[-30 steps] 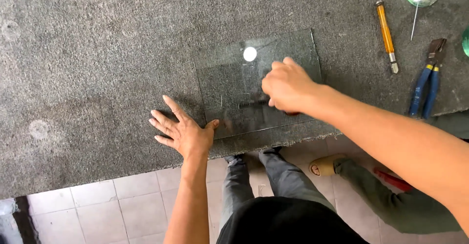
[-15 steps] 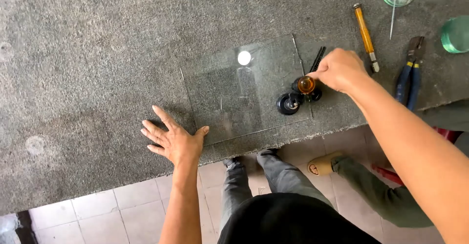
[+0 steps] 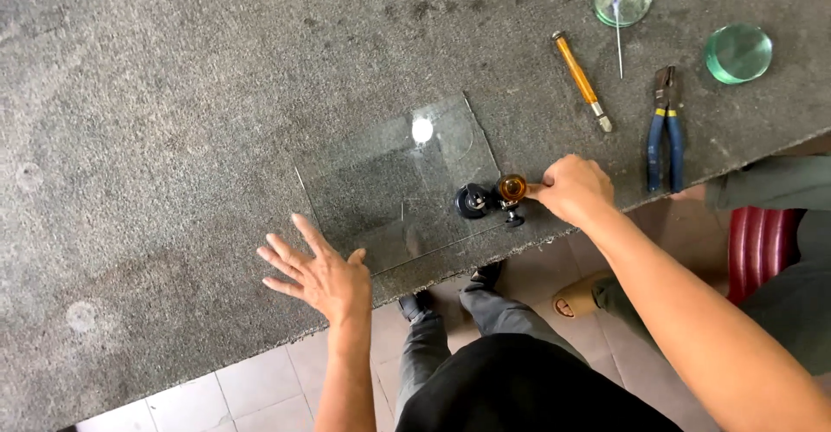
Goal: Cutting glass sheets into shapes using manual and circular glass cutters
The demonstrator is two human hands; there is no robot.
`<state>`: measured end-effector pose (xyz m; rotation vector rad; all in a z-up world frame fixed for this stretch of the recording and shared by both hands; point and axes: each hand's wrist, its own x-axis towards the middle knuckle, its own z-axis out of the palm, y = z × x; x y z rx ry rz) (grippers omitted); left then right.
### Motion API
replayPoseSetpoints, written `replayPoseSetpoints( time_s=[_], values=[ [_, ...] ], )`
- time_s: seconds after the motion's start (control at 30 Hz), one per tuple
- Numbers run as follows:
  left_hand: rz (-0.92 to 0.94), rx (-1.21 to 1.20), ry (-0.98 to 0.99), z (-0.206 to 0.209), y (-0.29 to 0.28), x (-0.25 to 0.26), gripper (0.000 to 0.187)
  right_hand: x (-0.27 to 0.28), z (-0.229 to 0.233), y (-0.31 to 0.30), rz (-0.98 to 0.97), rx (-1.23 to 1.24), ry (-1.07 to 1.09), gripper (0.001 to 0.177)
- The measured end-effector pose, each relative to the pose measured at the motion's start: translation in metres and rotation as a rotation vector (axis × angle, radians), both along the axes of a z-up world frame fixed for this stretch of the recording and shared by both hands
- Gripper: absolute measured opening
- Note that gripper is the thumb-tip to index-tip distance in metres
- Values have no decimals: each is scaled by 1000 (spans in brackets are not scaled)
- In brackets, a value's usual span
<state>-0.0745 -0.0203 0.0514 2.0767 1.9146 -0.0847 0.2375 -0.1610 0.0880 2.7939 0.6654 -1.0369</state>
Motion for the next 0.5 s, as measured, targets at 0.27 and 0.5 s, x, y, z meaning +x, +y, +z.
replayPoseSetpoints(
  time_s=[0.27,0.5],
  values=[
    [-348,40,-475,-5,-52,83,91,-5,18,-5,-35,124,-16,28],
    [-460,65,-453,-12,-65,117,84,-18,9,4,519,821,-190,31]
  ],
)
